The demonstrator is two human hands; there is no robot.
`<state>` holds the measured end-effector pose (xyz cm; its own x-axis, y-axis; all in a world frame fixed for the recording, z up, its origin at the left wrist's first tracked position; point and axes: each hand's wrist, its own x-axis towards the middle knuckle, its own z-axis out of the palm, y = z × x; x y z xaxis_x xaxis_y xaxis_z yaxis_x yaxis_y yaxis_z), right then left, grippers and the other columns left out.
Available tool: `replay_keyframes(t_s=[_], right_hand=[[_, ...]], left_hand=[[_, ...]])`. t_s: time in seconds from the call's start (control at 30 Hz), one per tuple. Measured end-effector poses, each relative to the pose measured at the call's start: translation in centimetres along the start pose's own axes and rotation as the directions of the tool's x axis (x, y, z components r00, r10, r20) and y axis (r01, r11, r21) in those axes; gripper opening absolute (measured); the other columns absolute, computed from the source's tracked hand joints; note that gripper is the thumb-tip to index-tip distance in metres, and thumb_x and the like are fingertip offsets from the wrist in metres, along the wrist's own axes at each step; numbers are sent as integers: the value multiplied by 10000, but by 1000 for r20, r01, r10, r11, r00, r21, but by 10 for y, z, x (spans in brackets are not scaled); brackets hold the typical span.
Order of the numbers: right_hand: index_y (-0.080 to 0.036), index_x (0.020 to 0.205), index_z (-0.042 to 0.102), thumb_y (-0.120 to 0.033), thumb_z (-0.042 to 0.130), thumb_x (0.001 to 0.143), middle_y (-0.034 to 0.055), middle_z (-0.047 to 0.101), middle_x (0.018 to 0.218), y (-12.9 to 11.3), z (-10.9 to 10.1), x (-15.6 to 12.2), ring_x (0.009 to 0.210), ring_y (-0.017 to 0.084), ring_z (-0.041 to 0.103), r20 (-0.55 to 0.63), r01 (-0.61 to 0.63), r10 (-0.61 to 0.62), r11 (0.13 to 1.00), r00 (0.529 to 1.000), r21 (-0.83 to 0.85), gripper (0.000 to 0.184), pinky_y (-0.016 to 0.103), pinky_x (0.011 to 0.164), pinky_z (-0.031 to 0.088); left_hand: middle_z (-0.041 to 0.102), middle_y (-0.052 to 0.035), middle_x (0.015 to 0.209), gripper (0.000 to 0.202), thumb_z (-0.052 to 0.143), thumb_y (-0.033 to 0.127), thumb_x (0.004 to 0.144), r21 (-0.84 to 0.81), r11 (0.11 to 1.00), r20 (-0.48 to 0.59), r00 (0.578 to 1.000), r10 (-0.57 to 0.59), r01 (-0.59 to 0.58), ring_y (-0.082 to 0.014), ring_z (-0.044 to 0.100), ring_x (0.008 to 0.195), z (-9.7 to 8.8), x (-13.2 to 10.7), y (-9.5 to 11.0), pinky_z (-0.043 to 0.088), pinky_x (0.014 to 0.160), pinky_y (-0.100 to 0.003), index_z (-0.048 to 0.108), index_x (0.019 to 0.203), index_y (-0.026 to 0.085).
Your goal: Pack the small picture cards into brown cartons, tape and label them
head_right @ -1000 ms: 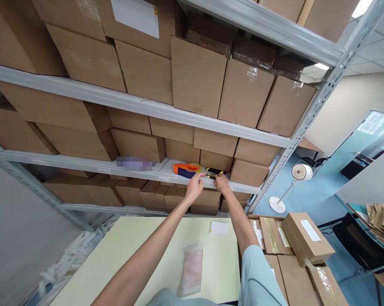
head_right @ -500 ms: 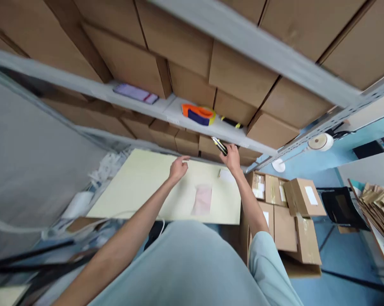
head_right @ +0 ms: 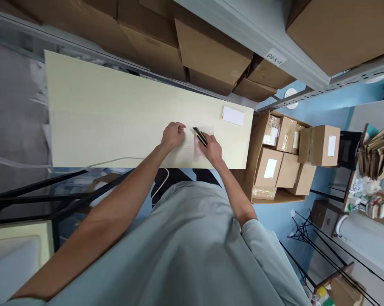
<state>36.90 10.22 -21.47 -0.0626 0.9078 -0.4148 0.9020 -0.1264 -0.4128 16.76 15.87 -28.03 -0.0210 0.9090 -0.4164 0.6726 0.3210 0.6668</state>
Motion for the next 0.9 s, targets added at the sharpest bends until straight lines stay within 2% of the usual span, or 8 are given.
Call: replay_keyframes(t_s=[0.1,0.17,0.23,0.47,0.6,0.67,0.77,0.9], right_hand=[[-273,1649,528,-396,535,1119,138,647,1455,-14,11,5,1171,335,739,14,-10,10,1000,1000,-30,544,497,1015,663],[-272,1667,503,-394,495,1140,146,621,1472,-24,17,10,1145,328,742,26,-25,27,998,999,-55,541,499,995,673],[-266,1687,470,-383,452,1157,157,598,1480,-33,21,15,1134,320,742,33,-40,43,996,999,-75,542,501,988,677],[-236,1696,418,-301,386,1177,196,528,1482,-52,27,28,1181,334,744,32,-91,96,986,995,-137,524,528,1021,657],[-240,1672,425,-247,349,1178,188,564,1397,-53,36,28,1195,321,732,-22,-52,50,995,998,-83,499,534,1038,652],[-231,1667,417,-221,302,1176,198,576,1380,-55,38,25,1204,318,725,-32,-33,31,996,999,-80,504,531,1029,661],[-196,1650,423,-179,259,1163,238,552,1433,-62,35,14,1239,334,716,21,-49,53,987,998,-153,514,534,1010,675],[-185,1650,436,-164,341,1154,253,546,1465,-69,27,-6,1242,332,726,68,-43,60,971,996,-236,505,496,988,694]], left_hand=[[751,-114,1125,179,600,205,996,44,999,20,1000,-2,1,-279,710,1043,-2,11,-1,542,1024,-385,749,1095,200],[746,-81,1005,134,642,260,1001,44,998,41,998,-48,46,-273,704,992,-5,17,-1,537,1006,-378,735,1084,211],[746,-60,969,127,670,300,1003,31,994,41,993,-110,109,-267,703,976,-8,20,1,536,997,-374,726,1087,223],[765,-73,1052,180,709,409,1000,18,972,13,972,-236,236,-293,689,1070,-8,28,5,538,1051,-428,697,1052,237],[763,-101,1116,217,707,436,1001,12,966,15,966,-260,259,-321,680,1120,-4,31,4,540,1078,-473,689,1071,231],[760,-104,1128,219,717,436,994,-1,963,20,963,-268,268,-329,675,1142,-3,32,3,540,1090,-486,689,1066,231],[758,-105,1134,210,742,417,980,-22,960,24,960,-279,279,-341,678,1154,-2,34,2,540,1108,-505,696,1060,228],[757,-112,1144,216,756,401,975,-30,958,18,958,-285,285,-343,680,1167,1,36,0,540,1125,-516,703,1077,219]])
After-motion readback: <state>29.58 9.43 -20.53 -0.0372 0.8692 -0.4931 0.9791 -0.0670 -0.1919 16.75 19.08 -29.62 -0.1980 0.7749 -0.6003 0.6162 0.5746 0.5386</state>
